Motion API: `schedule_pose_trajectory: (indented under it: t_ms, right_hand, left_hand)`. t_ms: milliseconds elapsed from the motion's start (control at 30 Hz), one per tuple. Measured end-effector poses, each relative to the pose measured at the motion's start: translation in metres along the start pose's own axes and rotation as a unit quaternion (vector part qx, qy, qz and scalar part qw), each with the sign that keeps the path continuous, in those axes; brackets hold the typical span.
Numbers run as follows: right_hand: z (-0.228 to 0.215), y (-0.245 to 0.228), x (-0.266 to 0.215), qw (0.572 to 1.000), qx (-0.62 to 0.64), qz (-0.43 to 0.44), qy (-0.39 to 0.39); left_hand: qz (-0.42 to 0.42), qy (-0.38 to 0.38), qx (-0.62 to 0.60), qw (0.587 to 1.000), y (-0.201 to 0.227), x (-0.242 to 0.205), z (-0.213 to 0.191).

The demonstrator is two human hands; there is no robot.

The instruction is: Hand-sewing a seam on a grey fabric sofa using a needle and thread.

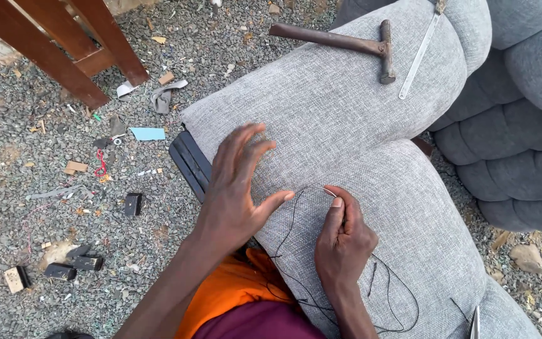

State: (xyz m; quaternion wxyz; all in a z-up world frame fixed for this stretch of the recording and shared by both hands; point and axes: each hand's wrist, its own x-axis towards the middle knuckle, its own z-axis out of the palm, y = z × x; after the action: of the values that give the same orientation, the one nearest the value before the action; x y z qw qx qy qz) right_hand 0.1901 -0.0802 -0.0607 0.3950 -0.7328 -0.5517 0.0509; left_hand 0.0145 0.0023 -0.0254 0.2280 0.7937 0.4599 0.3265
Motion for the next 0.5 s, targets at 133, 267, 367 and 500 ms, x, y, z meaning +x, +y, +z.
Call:
schedule_pose_trajectory:
  t_ms: [133,267,367,500]
  right_hand:
    - [0.001,-0.001,0.0,1.0,-0.005,0.001,0.003]
    - [0.004,0.006,-0.002,1.0,-0.003,0.001,0.001]
    - [0.007,0.009,-0.004,1.0,0.0,0.008,0.003]
    - [0.007,0.01,-0.004,1.0,0.01,0.011,0.006]
  left_hand:
    - [0.056,0.033,0.041,0.997,-0.008,0.01,0.017]
    - [0.077,0.055,0.034,0.995,-0.008,0.01,0.024]
    - [0.07,0.057,0.035,0.995,-0.009,0.01,0.024]
    - [0.073,0.056,0.034,0.995,-0.011,0.01,0.026]
